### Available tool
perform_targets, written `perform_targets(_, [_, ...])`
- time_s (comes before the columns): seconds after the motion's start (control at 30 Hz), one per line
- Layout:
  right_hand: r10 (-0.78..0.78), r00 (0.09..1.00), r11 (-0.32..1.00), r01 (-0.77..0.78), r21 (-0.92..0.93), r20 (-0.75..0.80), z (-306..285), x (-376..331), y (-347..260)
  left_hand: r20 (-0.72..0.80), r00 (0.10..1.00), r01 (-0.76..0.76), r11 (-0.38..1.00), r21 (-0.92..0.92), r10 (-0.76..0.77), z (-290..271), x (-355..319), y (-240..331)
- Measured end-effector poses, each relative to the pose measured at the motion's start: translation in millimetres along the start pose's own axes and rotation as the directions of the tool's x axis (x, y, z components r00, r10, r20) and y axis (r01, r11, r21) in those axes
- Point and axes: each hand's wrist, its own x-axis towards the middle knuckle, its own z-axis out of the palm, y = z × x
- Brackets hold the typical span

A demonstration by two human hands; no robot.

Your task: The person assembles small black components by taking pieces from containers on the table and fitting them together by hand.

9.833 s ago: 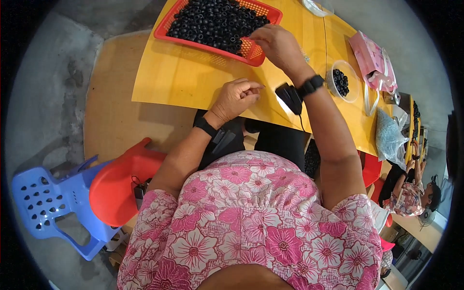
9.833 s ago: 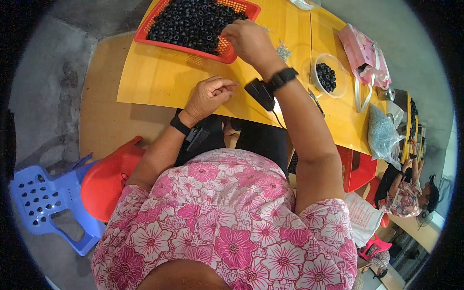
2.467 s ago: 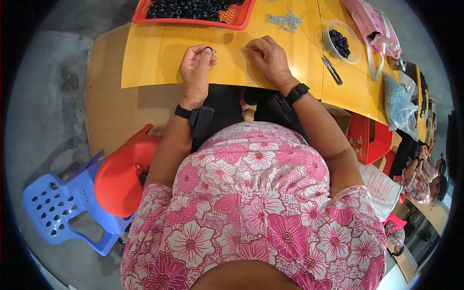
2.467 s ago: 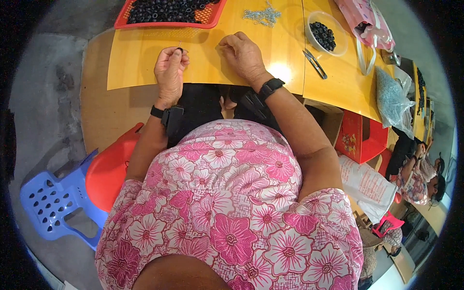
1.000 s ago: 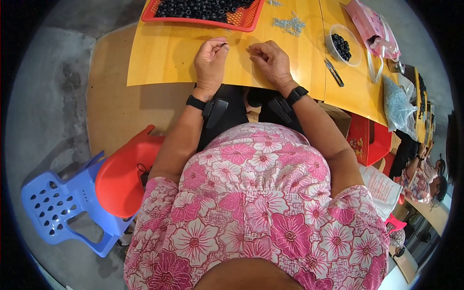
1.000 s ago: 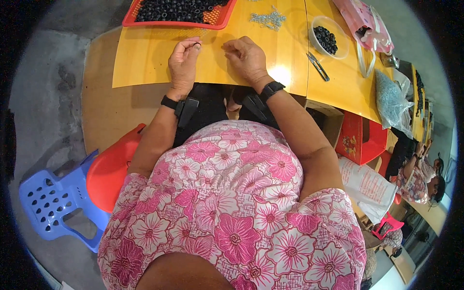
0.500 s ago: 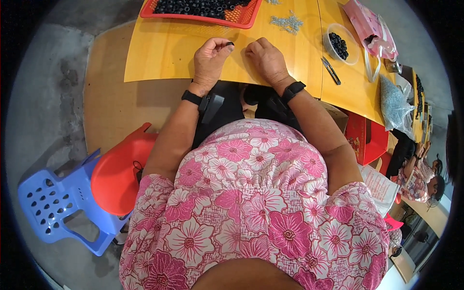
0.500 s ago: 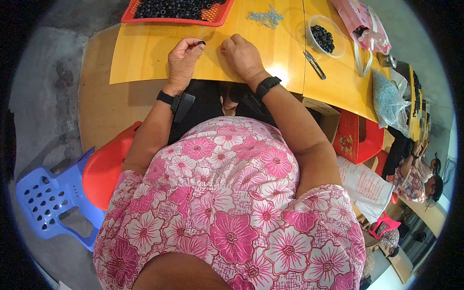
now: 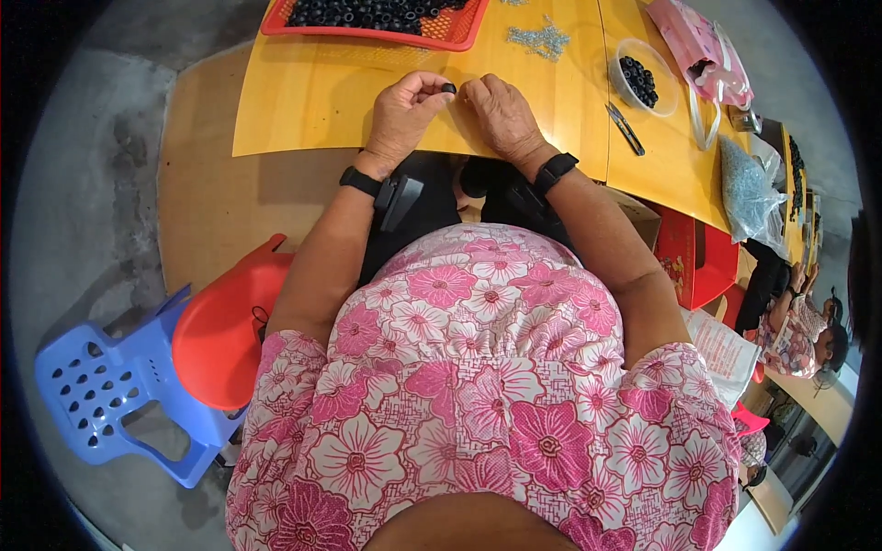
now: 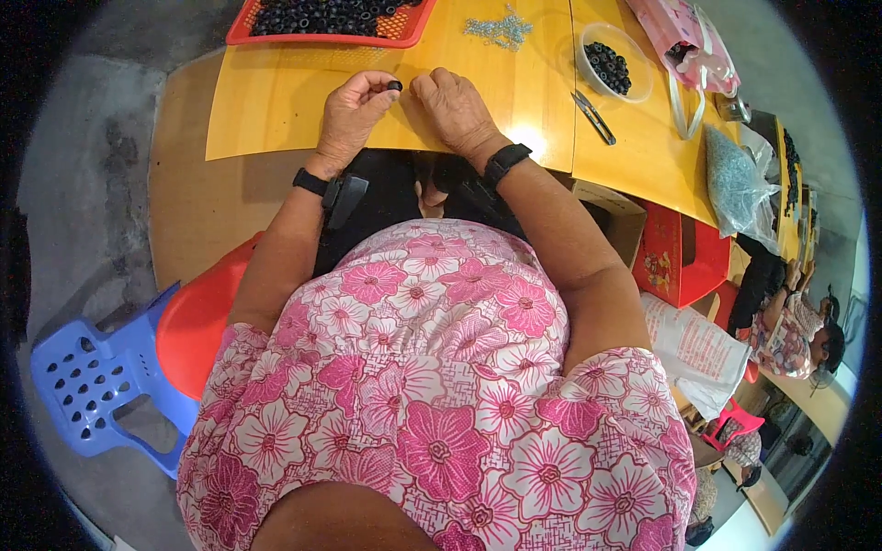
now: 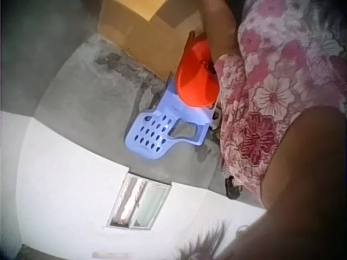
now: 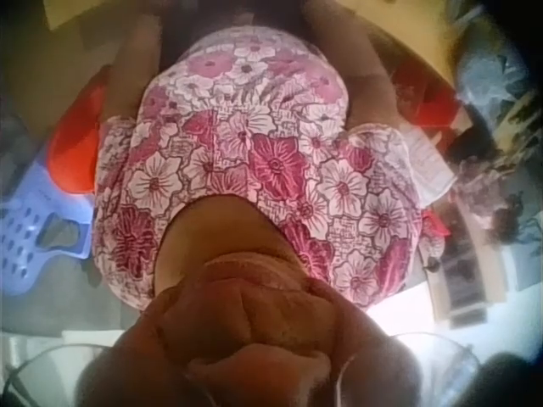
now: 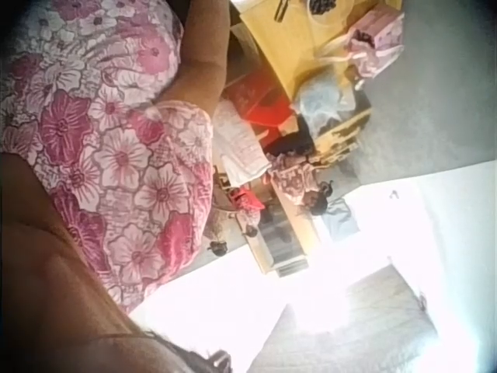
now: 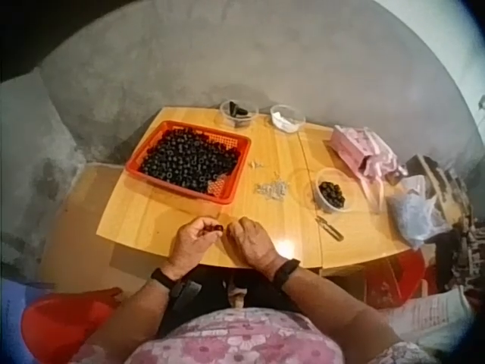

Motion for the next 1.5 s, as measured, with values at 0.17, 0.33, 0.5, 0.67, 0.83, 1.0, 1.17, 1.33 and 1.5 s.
perform_targets(0.17, [0.06,0.986,0.998,-0.054,-0.041,0.158,-12.1,8.3,-8.2,0.022,0.998,-0.056,0.98,0.189,0.052,3.1,-1.0,4.5])
perform_targets(0.33, [0.075,0.97,0.992,-0.049,-0.116,0.23,-8.5,10.3,-4.8,0.007,0.998,-0.066,0.976,0.205,0.066,2.1,-2.0,4.5])
perform_targets(0.5, [0.09,0.97,0.993,-0.069,-0.1,0.228,-13.9,10.5,-7.8,0.004,0.998,-0.069,0.988,0.136,0.069,1.7,-1.8,4.1])
perform_targets(0.67, [0.396,0.884,0.668,-0.463,0.582,0.249,-22.4,7.8,-6.3,0.039,0.999,-0.046,0.971,0.235,0.038,5.0,-1.4,10.2])
perform_targets(0.83, [0.5,0.798,0.32,-0.531,0.784,0.337,-29.2,13.8,-15.1,0.022,0.999,-0.051,0.973,0.223,0.048,7.6,0.4,6.0])
perform_targets(1.0, [0.539,0.758,0.185,-0.533,0.826,0.368,-15.2,17.5,-13.1,-0.002,1.0,-0.03,0.974,0.223,0.031,13.3,2.5,8.3])
perform_targets(1.17, [0.557,0.769,0.065,-0.416,0.907,0.312,-2.7,20.1,-16.4,-0.052,0.998,-0.01,0.967,0.256,0.024,19.6,4.7,6.9])
perform_targets(1.33, [0.603,0.726,-0.016,-0.403,0.915,0.33,-3.6,16.4,-19.1,-0.032,0.999,0.015,0.985,0.172,-0.01,17.5,4.1,8.7])
perform_targets(1.5, [0.638,0.681,-0.087,-0.399,0.913,0.358,-5.7,15.0,-20.5,-0.04,0.999,0.015,0.99,0.143,-0.01,17.5,3.4,8.7])
